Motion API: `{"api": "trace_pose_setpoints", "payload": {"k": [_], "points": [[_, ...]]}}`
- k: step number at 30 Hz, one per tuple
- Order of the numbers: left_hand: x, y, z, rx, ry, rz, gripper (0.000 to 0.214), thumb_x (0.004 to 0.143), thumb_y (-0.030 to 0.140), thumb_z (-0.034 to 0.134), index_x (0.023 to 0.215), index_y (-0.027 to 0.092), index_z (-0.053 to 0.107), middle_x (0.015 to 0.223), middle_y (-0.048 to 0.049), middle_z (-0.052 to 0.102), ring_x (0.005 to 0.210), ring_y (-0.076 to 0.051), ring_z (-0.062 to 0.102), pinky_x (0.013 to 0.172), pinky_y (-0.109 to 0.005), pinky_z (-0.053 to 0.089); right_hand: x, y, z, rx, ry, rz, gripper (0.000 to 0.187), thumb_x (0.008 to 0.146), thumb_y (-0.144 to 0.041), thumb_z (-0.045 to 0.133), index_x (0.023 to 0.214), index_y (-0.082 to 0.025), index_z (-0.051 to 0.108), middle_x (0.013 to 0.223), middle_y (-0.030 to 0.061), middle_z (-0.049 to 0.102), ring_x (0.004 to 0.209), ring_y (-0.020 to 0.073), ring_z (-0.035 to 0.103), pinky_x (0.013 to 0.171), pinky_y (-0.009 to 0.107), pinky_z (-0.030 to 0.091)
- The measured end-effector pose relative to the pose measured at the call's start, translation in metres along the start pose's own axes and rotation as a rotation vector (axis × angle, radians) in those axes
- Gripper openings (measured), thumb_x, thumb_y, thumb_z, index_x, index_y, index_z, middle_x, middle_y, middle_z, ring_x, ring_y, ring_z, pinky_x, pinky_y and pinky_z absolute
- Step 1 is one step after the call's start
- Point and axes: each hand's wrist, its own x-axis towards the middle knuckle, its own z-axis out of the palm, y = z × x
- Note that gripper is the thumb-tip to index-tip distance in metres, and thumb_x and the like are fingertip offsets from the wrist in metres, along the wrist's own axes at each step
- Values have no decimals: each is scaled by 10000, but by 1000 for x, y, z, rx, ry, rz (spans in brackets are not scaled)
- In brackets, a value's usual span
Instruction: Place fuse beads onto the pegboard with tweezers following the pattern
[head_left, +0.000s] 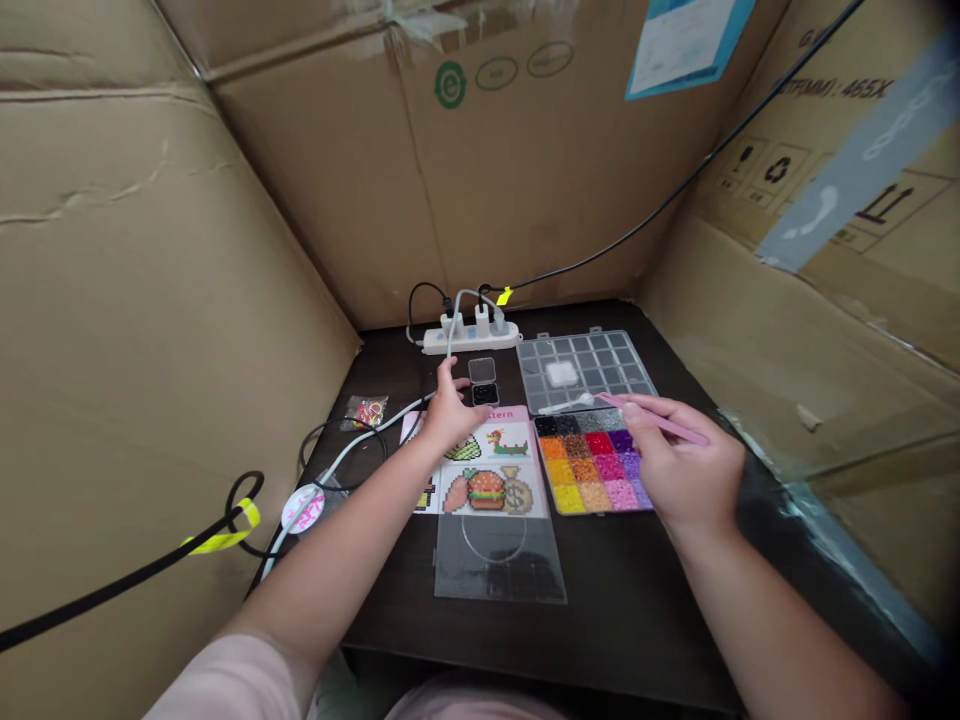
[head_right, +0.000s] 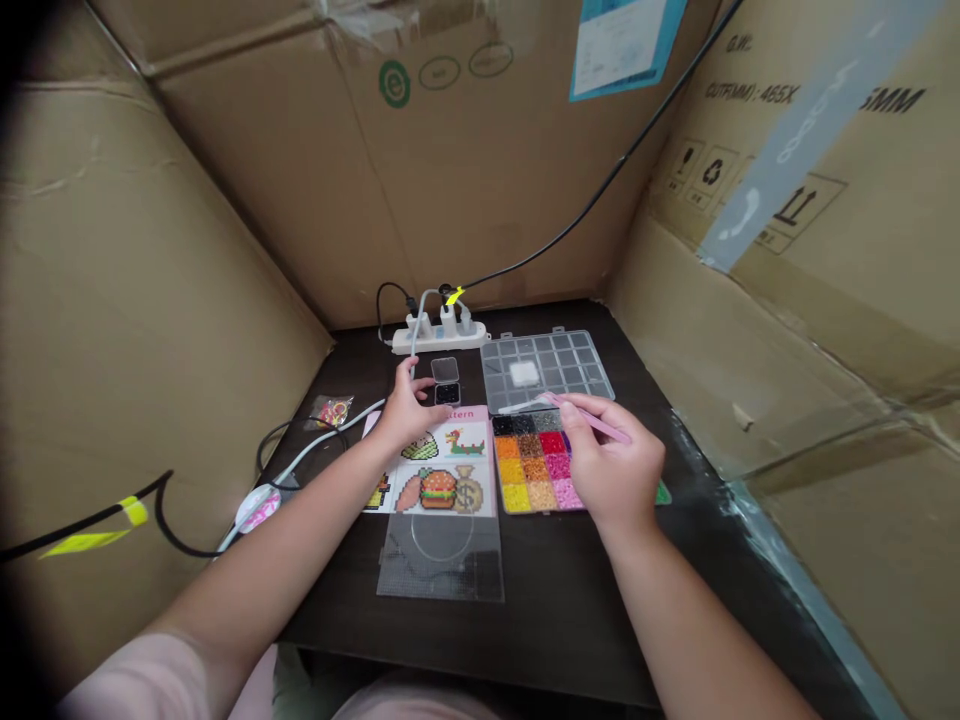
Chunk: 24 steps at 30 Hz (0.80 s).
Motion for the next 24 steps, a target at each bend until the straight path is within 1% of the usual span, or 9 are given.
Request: {"api": "trace_pose_setpoints", "payload": {"k": [5,8,12,16,19,22,24], "points": [[1,-2,2,26,9,33,993,555,270,790,1388,210,252,1163,-138,581,1035,-254,546,879,-400,406,-2,-2,0,-15,1,2,150,766,-294,677,869,-192,713,890,63,723,828,206,690,794,359,563],[3,-4,5,50,22,51,979,567,275,784,1384,195,252,1128,-128,596,1047,-265,538,888,-409,403,-4,-3,1,-11,-7,6,145,766,-288,677,868,-191,713,890,65,722,821,204,690,784,351,561],[5,-7,7,73,26,72,962,582,278,775,1382,186,248,1089,-111,608,1072,-272,521,891,-402,396,-3,-4,1,-39,23,-4,143,755,-282,687,860,-188,713,865,57,724,798,203,692,756,350,568],[7,-12,8,56,26,66,953,572,262,787,1368,229,264,1052,-76,610,1020,-230,538,877,-375,395,-2,-7,2,-32,25,-19,142,753,-270,690,858,-176,711,849,52,727,782,201,695,732,349,577],[8,-15,9,59,28,80,942,573,263,787,1363,232,273,1032,-65,610,995,-215,537,865,-362,399,-3,-8,3,-38,22,-36,129,753,-257,693,852,-177,713,848,46,728,783,191,694,727,329,575],[7,-12,8,53,29,93,932,570,239,785,1356,234,286,1023,-57,610,977,-208,533,853,-353,406,-3,-8,2,-47,24,-40,124,755,-249,692,857,-182,713,847,39,727,780,185,693,720,323,574],[3,-7,8,34,7,92,937,564,223,786,1356,234,285,1022,-53,611,934,-195,536,839,-348,416,-3,-7,2,-59,29,-43,122,759,-245,689,863,-184,712,843,38,727,776,184,691,710,323,572]]}}
